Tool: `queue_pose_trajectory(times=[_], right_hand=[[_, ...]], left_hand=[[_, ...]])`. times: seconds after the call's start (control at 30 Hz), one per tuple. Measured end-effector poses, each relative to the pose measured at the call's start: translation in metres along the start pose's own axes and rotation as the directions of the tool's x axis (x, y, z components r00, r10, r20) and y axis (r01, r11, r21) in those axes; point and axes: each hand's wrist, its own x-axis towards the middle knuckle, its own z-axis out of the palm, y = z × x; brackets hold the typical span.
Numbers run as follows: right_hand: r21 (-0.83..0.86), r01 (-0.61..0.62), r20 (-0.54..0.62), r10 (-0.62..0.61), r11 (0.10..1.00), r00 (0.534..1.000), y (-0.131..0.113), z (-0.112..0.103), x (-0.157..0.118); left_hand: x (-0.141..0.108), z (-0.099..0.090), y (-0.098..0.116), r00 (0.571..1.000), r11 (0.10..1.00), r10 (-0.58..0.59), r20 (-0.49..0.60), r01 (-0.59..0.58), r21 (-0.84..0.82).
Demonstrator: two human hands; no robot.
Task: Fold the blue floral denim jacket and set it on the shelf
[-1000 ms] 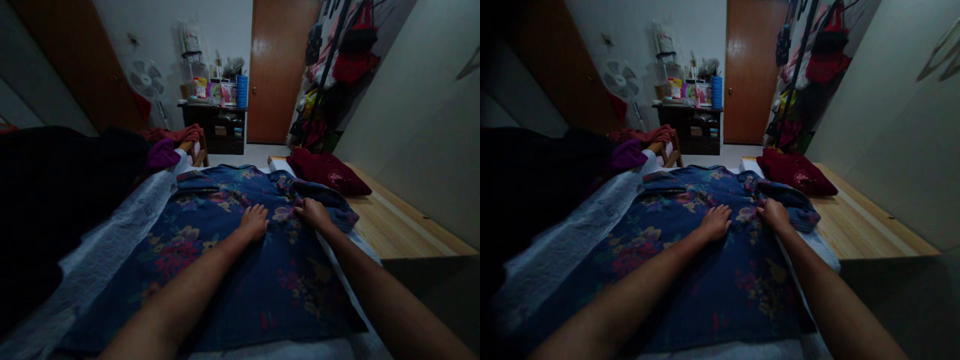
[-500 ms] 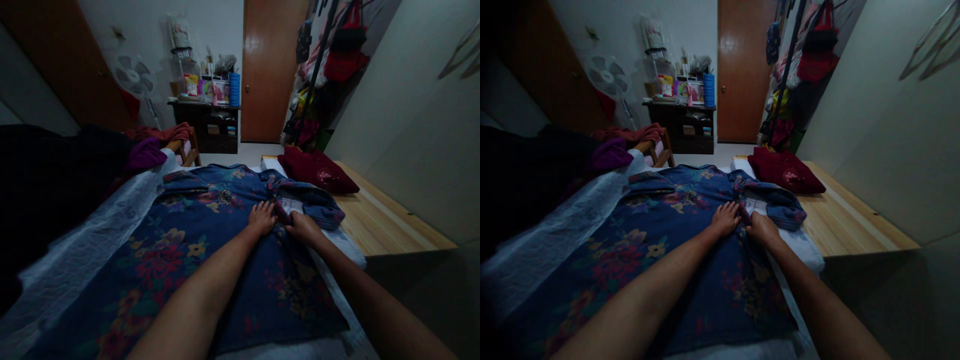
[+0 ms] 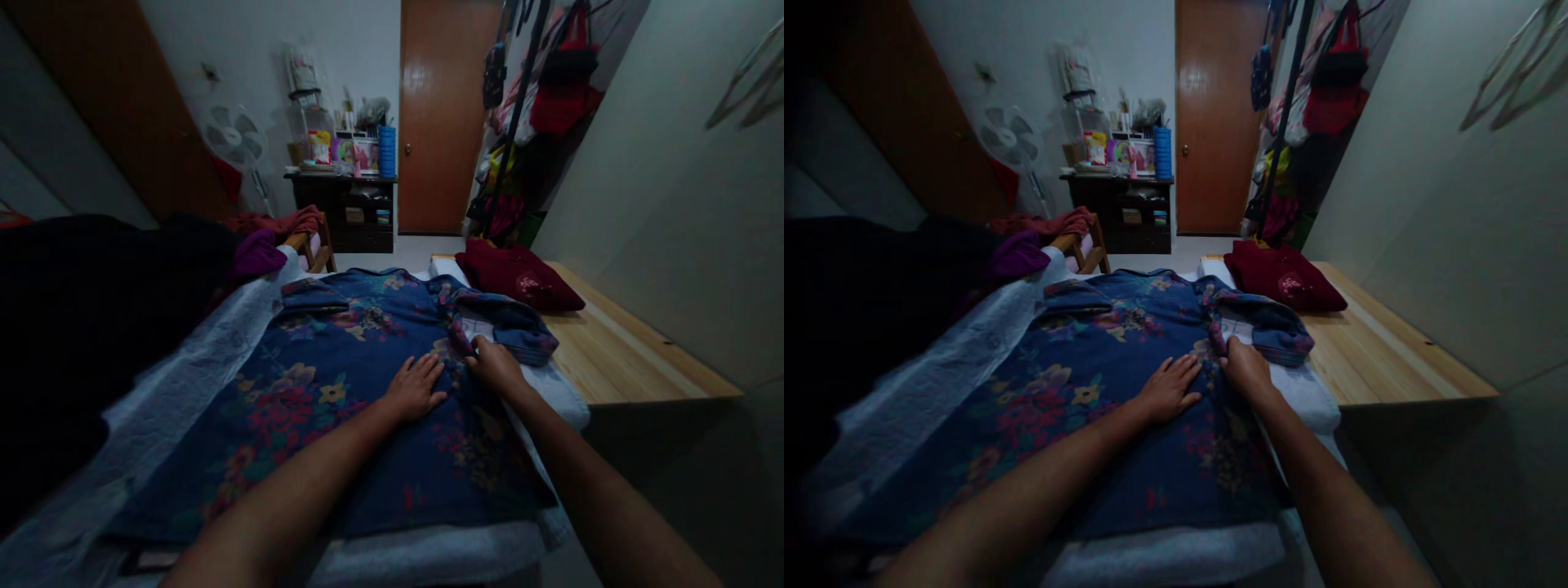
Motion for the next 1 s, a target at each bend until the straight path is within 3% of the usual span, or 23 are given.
queue_pose_trajectory(times=[0.27,0.37,0.47,0.57,0.67,0.73,0.8,0.9,1.0], right_hand=[[-0.076,0.053,0.109,-0.044,0.996,0.993,0.000,-0.004,-0.019],[-0.160,0.007,-0.011,-0.008,0.987,1.000,-0.012,-0.007,-0.029],[-0.178,0.054,-0.165,-0.084,0.983,0.983,-0.044,0.000,-0.034],[-0.067,0.250,-0.121,-0.257,0.966,0.959,-0.088,0.024,-0.034],[0.060,0.370,-0.036,-0.369,0.927,0.929,-0.126,0.062,-0.034],[0.074,0.350,-0.016,-0.350,0.934,0.937,-0.141,0.086,-0.035],[0.063,0.344,-0.040,-0.342,0.937,0.939,-0.148,0.104,-0.037],[0.053,0.352,-0.096,-0.346,0.935,0.933,-0.148,0.115,-0.039],[0.058,0.346,-0.107,-0.339,0.936,0.935,-0.147,0.115,-0.039]], left_hand=[[-0.065,-0.009,0.021,0.971,0.975,0.217,0.104,-0.210,-0.073],[-0.089,-0.013,0.031,0.959,0.962,0.254,0.124,-0.236,-0.140],[-0.111,-0.020,0.035,0.957,0.947,0.258,0.132,-0.224,-0.228],[-0.129,-0.034,0.025,0.982,0.919,0.169,0.088,-0.125,-0.374],[-0.150,-0.052,-0.006,0.990,0.901,-0.132,-0.049,0.099,-0.422],[-0.169,-0.064,-0.035,0.929,0.914,-0.333,-0.160,0.276,-0.298],[-0.191,-0.074,-0.063,0.840,0.871,-0.488,-0.238,0.484,-0.080],[-0.220,-0.087,-0.093,0.677,0.656,-0.667,-0.310,0.731,0.185],[-0.233,-0.097,-0.106,0.561,0.483,-0.754,-0.341,0.826,0.292]])
